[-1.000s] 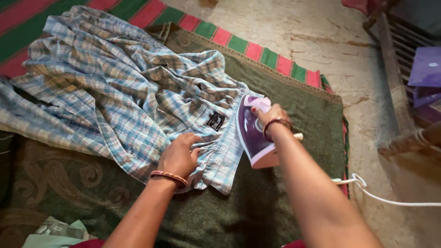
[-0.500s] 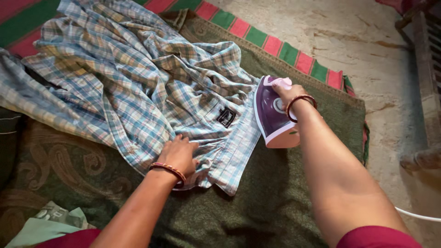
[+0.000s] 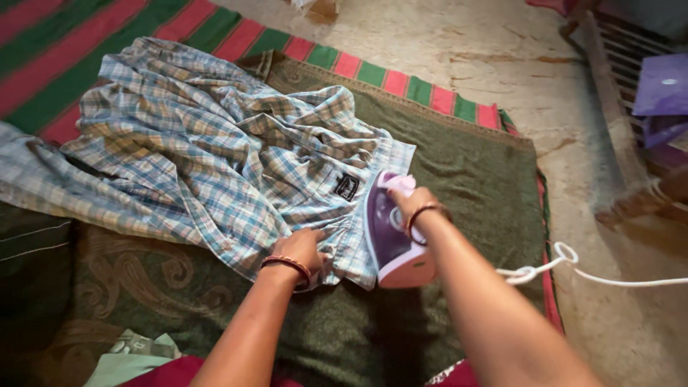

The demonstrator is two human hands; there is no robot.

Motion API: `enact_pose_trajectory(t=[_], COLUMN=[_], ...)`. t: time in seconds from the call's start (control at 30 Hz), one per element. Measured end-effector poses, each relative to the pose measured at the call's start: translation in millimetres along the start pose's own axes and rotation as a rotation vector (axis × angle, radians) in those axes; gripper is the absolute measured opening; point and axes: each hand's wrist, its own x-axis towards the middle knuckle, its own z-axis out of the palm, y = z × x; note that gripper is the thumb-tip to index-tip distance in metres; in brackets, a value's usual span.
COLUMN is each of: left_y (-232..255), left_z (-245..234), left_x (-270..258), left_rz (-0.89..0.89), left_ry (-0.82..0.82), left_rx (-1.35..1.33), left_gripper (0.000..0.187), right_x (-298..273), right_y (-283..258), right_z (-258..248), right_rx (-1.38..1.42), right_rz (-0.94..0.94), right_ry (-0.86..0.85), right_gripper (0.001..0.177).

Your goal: The person irons a pair of dark green pants and a plaid shirt on a patterned mat on the floor. They smooth the fabric with their hands and use a purple and white iron to press the garments.

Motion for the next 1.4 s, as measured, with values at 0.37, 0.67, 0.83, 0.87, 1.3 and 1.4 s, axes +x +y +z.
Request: enact_pose_trajectory(t=[0.37, 0.67, 0.83, 0.87, 1.3, 1.4], left_y=[1, 6, 16, 17, 10, 11], left_z=[-4, -24, -30, -29, -21, -20], left_x=[-18, -13, -2, -1, 9, 11], left_rz=[0.036, 0.166, 0.133, 0.110, 0.118, 0.094], left_ry=[0.027, 0.473, 0.518, 0.497, 0.521, 0.506], left_rx=[-0.151, -0.365, -0.402, -0.401, -0.377, -0.405], left_gripper=[0.051, 0.031, 0.024, 0.023, 0.023, 0.025], right_x=[-69, 65, 112, 119, 120, 88], right_y=[-3, -23, -42, -44, -57, -45], right_z=[14, -11, -38, -41, -62, -53], right_rx=[0.124, 0.103, 0.035, 0.038, 0.093, 0.094], right_rz=[-0.002, 0.036, -0.032, -0.059, -0.077, -0.073], right_ry=[0.049, 0.187, 0.196, 0.204, 0.077, 0.011], right_gripper=[0.069, 0.069, 0.068, 0.067, 0.064, 0.066])
